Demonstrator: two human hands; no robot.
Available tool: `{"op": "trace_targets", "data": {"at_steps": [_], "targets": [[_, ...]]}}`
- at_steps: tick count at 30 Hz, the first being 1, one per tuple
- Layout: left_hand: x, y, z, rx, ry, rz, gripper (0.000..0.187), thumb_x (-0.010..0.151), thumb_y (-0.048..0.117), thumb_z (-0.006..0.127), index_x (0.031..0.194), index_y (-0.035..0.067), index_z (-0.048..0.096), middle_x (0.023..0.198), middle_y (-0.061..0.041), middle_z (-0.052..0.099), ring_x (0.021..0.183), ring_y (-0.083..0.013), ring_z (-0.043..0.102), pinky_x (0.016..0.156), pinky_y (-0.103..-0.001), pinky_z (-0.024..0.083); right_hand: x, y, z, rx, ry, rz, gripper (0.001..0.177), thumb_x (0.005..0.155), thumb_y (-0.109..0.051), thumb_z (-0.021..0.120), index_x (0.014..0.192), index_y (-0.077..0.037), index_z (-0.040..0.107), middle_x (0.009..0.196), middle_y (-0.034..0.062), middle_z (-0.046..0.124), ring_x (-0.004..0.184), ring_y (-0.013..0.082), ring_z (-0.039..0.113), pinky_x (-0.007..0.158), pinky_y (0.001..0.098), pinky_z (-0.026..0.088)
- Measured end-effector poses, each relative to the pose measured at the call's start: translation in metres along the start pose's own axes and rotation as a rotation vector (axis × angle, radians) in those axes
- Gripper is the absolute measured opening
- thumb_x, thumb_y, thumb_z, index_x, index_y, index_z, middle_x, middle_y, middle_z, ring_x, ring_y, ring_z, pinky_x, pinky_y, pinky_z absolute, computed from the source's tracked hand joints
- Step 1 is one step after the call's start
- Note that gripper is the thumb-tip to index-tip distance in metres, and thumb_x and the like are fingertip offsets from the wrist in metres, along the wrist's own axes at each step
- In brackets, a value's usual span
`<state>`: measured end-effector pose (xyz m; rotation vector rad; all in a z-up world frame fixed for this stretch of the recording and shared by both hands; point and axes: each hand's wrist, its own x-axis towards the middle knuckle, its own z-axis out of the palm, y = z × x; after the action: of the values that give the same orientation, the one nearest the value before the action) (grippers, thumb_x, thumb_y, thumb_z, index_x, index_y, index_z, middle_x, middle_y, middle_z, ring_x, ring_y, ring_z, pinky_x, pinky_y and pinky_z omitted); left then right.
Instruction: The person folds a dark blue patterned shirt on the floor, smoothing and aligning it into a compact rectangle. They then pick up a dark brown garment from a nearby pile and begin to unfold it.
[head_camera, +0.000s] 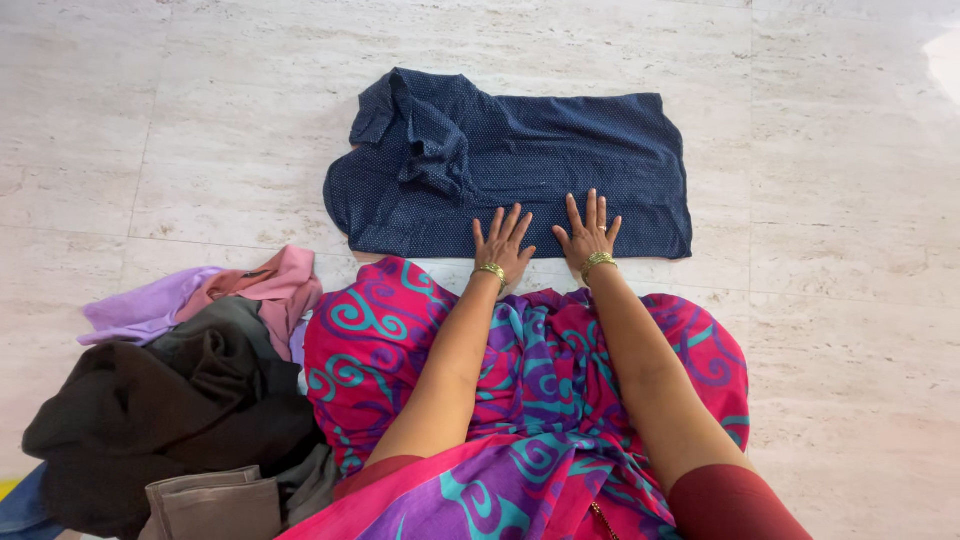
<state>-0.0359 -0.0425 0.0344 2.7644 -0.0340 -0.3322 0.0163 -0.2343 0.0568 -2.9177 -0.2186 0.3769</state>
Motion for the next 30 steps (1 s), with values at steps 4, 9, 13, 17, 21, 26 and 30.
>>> {"op": "trace_targets", "data": {"at_steps": [4,9,13,17,21,26,30], "targets": [[0.001,-0.019,-0.022,-0.024,0.010,-0.193,0.080,0.096,0.065,0.045,0.163,0.039,0.010,0.173,0.006,-0.005,0.158,-0.0269,-0.006,0.115,-0.075,-0.006,-0.005,0.004,-0.012,0.006,0.009,0.040,0.077,0.097,-0.069,0.039,0.163,-0.039,0.013,0.173,0.0091,-0.005,0.159,0.0306,-0.004,0.124,0.0631,0.000],[-0.005,-0.042,-0.054,-0.085,-0.030,-0.446,0.112,0.075,0.086,0.057,0.163,0.041,0.005,0.172,-0.001,-0.014,0.157,-0.0315,-0.014,0.114,-0.080,-0.002,-0.006,0.026,-0.021,0.041,0.084,0.148,0.082,0.095,-0.071,0.040,0.164,-0.036,0.013,0.172,0.0128,-0.005,0.158,0.0313,-0.003,0.125,0.0572,0.002],[-0.008,-0.054,-0.069,-0.139,-0.004,-0.621,0.139,0.055,0.092,0.069,0.163,0.039,-0.001,0.170,-0.010,-0.022,0.156,-0.0335,-0.020,0.113,-0.081,0.000,-0.001,0.050,-0.021,0.078,0.085,0.265,0.084,0.097,-0.071,0.039,0.165,-0.032,0.011,0.173,0.0110,-0.004,0.159,0.0293,-0.003,0.126,0.0563,0.001],[-0.004,-0.065,-0.082,-0.197,-0.038,-0.712,0.157,0.044,0.089,0.078,0.163,0.038,-0.011,0.168,-0.011,-0.029,0.156,-0.0338,-0.023,0.112,-0.083,0.001,0.006,0.079,-0.021,0.122,0.141,0.283,0.091,0.095,-0.073,0.042,0.166,-0.027,0.011,0.173,0.0111,-0.002,0.160,0.0306,-0.002,0.127,0.0540,0.003],[0.003,-0.077,-0.096,-0.191,-0.107,-0.813,0.168,0.039,0.087,0.082,0.161,0.034,-0.020,0.167,-0.013,-0.033,0.154,-0.0328,-0.028,0.110,-0.085,0.005,0.018,0.105,-0.026,0.115,0.092,0.343,0.100,0.090,-0.078,0.047,0.166,-0.026,0.009,0.173,0.0102,-0.003,0.159,0.0324,-0.003,0.127,0.0562,0.003],[0.005,-0.103,-0.108,-0.147,-0.219,-0.814,0.170,0.041,0.085,0.084,0.160,0.031,-0.024,0.165,-0.015,-0.036,0.151,-0.0361,-0.032,0.106,-0.089,0.011,0.021,0.140,-0.041,0.087,-0.066,0.410,0.113,0.079,-0.082,0.052,0.166,-0.032,0.001,0.172,0.0122,-0.010,0.159,0.0312,-0.009,0.127,0.0571,0.003],[-0.001,-0.129,-0.106,-0.083,-0.305,-0.816,0.171,0.044,0.082,0.085,0.159,0.028,-0.028,0.164,-0.012,-0.039,0.151,-0.0375,-0.032,0.103,-0.090,0.016,0.006,0.162,-0.051,0.013,-0.121,0.400,0.118,0.076,-0.087,0.048,0.164,-0.035,-0.011,0.170,0.0136,-0.020,0.158,0.0308,-0.015,0.127,0.0580,0.004]]}}
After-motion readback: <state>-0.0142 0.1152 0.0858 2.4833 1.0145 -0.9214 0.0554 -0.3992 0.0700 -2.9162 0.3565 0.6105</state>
